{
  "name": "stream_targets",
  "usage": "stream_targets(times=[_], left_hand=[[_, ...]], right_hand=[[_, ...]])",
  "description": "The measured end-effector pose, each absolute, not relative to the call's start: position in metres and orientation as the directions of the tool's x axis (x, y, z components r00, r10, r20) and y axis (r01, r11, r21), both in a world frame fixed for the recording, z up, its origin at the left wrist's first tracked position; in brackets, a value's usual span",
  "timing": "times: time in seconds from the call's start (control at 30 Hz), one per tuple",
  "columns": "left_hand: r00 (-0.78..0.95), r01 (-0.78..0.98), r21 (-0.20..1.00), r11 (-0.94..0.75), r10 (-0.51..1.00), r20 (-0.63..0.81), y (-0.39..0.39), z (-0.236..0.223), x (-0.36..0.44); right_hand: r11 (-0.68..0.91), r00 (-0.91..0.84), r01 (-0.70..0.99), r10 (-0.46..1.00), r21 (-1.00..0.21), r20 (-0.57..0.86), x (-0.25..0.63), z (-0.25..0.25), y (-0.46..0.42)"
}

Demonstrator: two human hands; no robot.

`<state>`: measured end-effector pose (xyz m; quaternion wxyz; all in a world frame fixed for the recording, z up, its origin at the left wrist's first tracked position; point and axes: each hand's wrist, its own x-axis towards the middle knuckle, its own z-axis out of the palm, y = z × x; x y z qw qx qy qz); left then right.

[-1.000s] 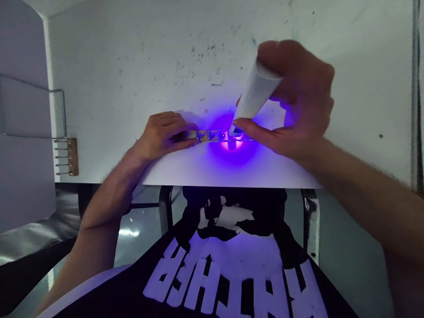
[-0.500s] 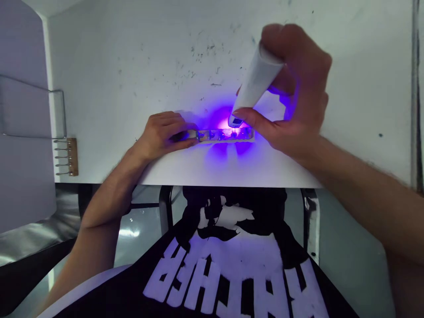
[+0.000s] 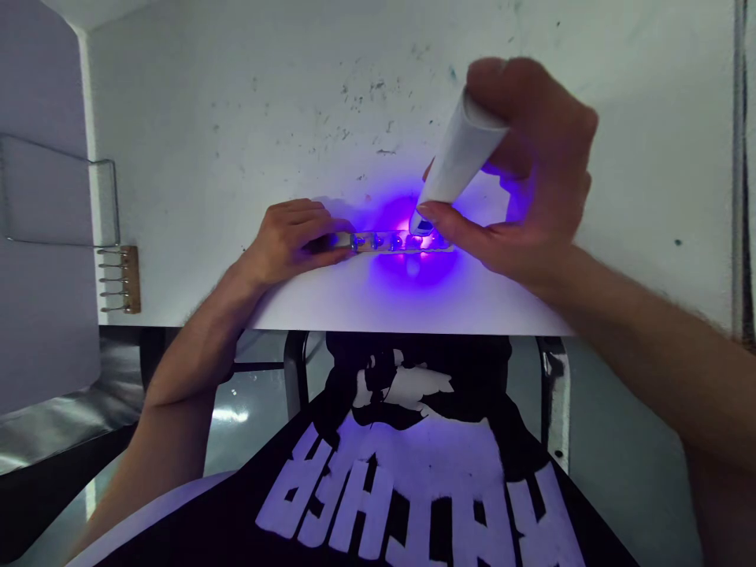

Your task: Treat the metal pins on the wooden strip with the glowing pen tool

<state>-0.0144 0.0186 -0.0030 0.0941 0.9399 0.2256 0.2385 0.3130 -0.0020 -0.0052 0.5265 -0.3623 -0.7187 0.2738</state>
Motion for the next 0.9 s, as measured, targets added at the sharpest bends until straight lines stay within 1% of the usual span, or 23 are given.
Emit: stream_targets(times=[0.07,0.1,0.13,0.2,0.3,0.4,0.47,0.5,0.63,0.7,0.83,0.9], left_hand=[[0.787,0.392,0.290,-0.873,0.482,0.386,0.019,-0.004,-0.015],[0.787,0.402,0.290,-0.868,0.490,0.374,0.019,-0.004,-0.015],[0.789,0.410,0.289,-0.865,0.496,0.363,0.019,-0.004,-0.016],[0.790,0.417,0.289,-0.862,0.500,0.355,0.019,-0.005,-0.016],[0.791,0.390,0.293,-0.873,0.481,0.380,0.019,-0.003,-0.015],[0.789,0.386,0.294,-0.874,0.479,0.386,0.018,-0.002,-0.014],[0.789,0.409,0.299,-0.862,0.498,0.358,0.018,-0.001,-0.014],[0.788,0.419,0.304,-0.856,0.509,0.346,0.018,-0.002,-0.015],[0.779,0.426,0.324,-0.845,0.524,0.344,0.018,-0.004,-0.015],[0.779,0.424,0.316,-0.849,0.520,0.352,0.018,-0.005,-0.016],[0.782,0.403,0.308,-0.862,0.499,0.374,0.018,-0.004,-0.015],[0.785,0.395,0.312,-0.864,0.494,0.373,0.018,-0.003,-0.015]], right_hand=[[0.741,-0.257,0.290,0.670,-0.605,0.697,0.313,-0.005,0.000],[0.791,-0.282,0.309,0.607,-0.529,0.743,0.312,-0.002,0.001],[0.816,-0.290,0.322,0.568,-0.480,0.771,0.310,0.002,0.002],[0.837,-0.279,0.332,0.528,-0.435,0.802,0.306,0.009,0.002],[0.859,-0.268,0.305,0.492,-0.411,0.828,0.304,0.011,0.003],[0.839,-0.254,0.217,0.543,-0.499,0.801,0.308,0.002,0.004],[0.809,-0.235,0.202,0.588,-0.552,0.774,0.310,-0.003,0.004],[0.806,-0.243,0.215,0.591,-0.552,0.769,0.310,-0.002,0.004],[0.838,-0.291,0.304,0.535,-0.453,0.793,0.303,0.011,0.001],[0.841,-0.301,0.337,0.523,-0.424,0.797,0.300,0.018,-0.001],[0.866,-0.341,0.315,0.485,-0.388,0.805,0.299,0.020,0.000],[0.874,-0.357,0.288,0.477,-0.391,0.803,0.301,0.018,0.002]])
